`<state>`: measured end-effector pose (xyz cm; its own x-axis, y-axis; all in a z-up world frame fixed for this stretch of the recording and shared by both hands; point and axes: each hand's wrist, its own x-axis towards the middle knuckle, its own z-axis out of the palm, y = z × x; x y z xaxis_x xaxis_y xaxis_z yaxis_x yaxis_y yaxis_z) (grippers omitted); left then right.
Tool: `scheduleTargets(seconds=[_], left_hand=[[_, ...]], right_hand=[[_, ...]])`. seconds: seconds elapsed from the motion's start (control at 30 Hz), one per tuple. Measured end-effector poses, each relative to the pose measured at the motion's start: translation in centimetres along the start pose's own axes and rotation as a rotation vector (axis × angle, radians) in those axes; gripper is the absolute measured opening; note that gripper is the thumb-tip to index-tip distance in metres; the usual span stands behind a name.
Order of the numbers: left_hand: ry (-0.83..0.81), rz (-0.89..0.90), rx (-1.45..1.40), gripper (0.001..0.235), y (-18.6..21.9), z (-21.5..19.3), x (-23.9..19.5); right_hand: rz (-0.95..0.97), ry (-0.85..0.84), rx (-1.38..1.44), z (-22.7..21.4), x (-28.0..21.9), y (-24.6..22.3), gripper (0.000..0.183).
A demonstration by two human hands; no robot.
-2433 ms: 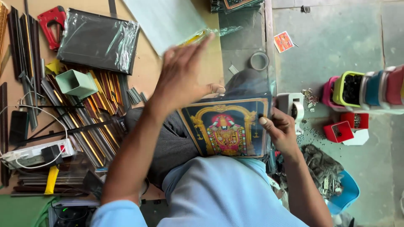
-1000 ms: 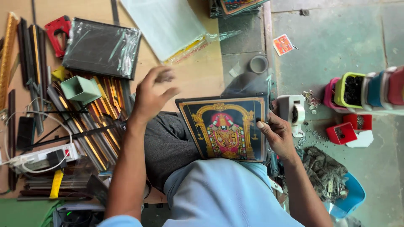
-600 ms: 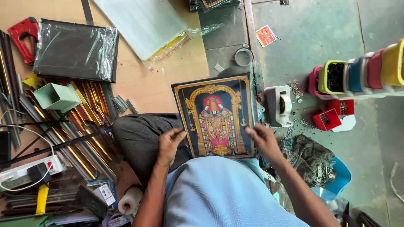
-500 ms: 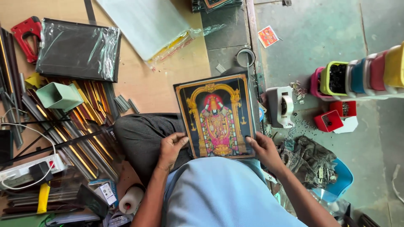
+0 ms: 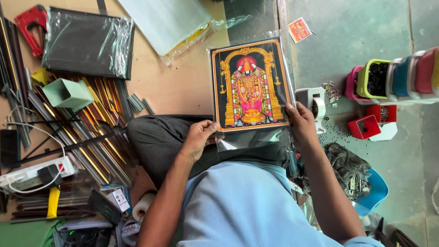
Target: The person sits on the floor and wipes framed religious pictures with a cloth, turning each frame over to clean both sides. They then slide each cleaned frame into a clear plastic bag and set the bagged frames aside.
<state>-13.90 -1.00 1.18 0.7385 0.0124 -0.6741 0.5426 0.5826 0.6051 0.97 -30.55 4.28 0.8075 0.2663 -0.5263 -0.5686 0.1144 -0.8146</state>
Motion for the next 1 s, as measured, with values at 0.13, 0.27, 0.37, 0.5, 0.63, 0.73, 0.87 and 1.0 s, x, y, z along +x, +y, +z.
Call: scheduleTargets(seconds=[0.13,0.27,0.37,0.5,0.63,0.73,0.87,1.0], left_hand=[[0.022,0.140,0.068,0.021,0.7,-0.3,-0.2],[-0.015,0.369,0.304,0.028,6.2,2.0,-2.2],[0.044,0.524,0.727,0.028,11.0,4.8,-4.9],[0.130,0.567,1.107,0.026,17.2,9.6,-8.7],[0.138,0.631,1.295,0.026,21.4,12.1,-10.8],[0.100,0.580,1.468,0.027,23.7,13.5,-12.5],[0.054,0.586,1.536,0.023,25.7,14.1,-13.8],[0.115,0.510,1.377,0.026,27.1,13.0,-14.3]], right_hand=[[-0.014,0.005,0.038,0.0,-0.9,1.3,0.026],[0.118,0.036,0.057,1.5,-2.7,1.3,0.032],[0.211,0.015,0.152,0.6,-2.8,3.7,0.035],[0.328,-0.060,0.183,0.7,-3.2,6.0,0.047],[0.343,-0.280,0.430,5.1,-2.9,5.5,0.051],[0.346,-0.197,0.527,7.1,-1.1,5.1,0.046],[0.168,-0.273,0.747,7.6,1.7,5.3,0.047],[0.081,-0.383,0.842,8.2,3.0,3.7,0.044]])
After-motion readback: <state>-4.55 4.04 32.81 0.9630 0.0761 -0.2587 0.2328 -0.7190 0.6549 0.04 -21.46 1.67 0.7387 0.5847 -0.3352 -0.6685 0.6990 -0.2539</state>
